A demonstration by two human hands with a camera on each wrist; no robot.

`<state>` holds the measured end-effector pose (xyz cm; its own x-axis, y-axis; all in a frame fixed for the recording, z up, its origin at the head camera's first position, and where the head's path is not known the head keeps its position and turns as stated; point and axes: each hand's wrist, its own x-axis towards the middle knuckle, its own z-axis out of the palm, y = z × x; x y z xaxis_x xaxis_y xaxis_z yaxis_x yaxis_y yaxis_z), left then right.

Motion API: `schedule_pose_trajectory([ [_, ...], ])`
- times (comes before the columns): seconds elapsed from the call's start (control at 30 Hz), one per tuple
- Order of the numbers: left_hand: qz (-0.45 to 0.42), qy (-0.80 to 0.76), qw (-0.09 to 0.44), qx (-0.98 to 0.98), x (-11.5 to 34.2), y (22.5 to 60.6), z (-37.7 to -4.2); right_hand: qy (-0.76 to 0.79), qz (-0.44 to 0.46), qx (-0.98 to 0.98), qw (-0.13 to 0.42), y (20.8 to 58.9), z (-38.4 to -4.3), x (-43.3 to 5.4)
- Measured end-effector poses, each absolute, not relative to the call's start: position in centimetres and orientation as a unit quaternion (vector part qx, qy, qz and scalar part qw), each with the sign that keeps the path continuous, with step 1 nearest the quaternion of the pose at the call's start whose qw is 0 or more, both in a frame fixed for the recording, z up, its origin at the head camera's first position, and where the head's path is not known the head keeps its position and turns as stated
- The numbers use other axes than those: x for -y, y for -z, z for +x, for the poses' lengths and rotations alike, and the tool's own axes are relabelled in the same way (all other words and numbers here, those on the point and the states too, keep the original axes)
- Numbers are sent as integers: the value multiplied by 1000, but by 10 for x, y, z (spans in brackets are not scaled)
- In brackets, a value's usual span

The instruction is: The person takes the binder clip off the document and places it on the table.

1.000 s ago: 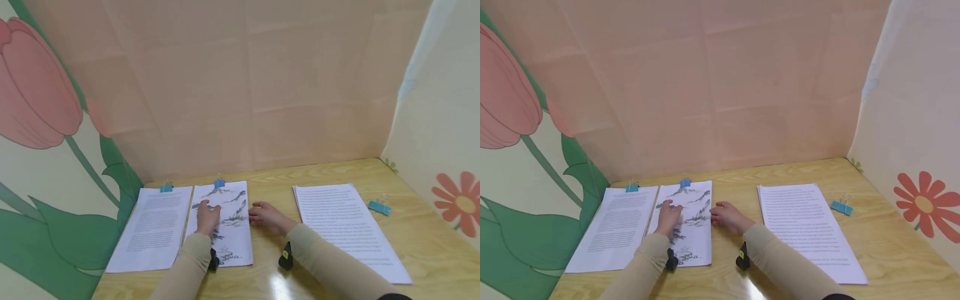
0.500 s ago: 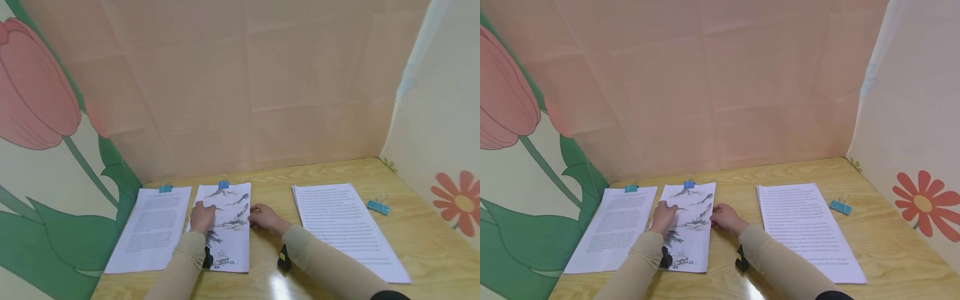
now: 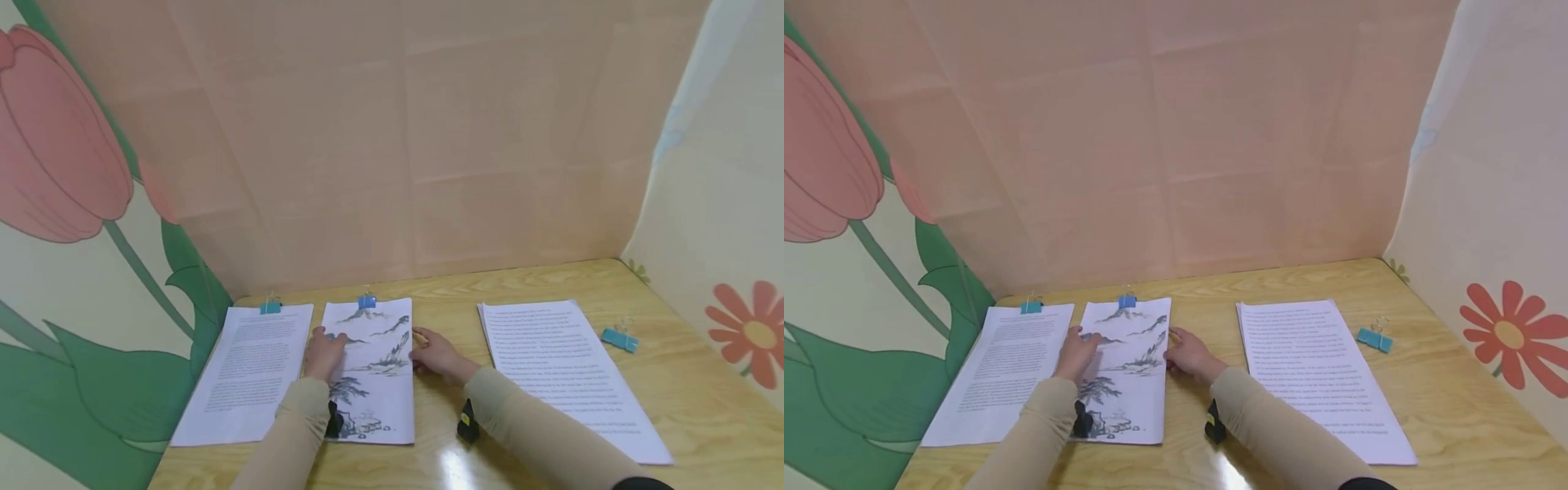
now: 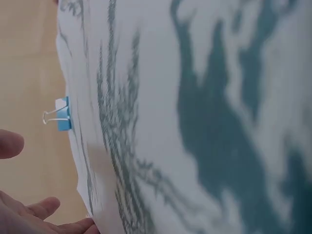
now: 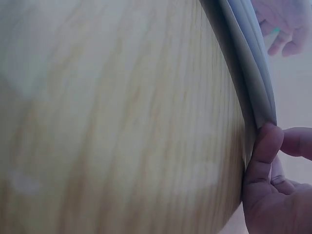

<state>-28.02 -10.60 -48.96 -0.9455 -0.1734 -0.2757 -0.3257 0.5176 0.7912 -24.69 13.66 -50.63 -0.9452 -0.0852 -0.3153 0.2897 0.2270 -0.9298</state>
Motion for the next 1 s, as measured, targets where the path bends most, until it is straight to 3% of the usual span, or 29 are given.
schedule_pose_trajectory([
  [0.6,-104,-555,106,-819,101,485,-284,568,15,-810,148,499,-239,-175],
  [1.0,-65,-517,92,-849,95,492,-300,526,22,-839,133,501,-233,-196],
])
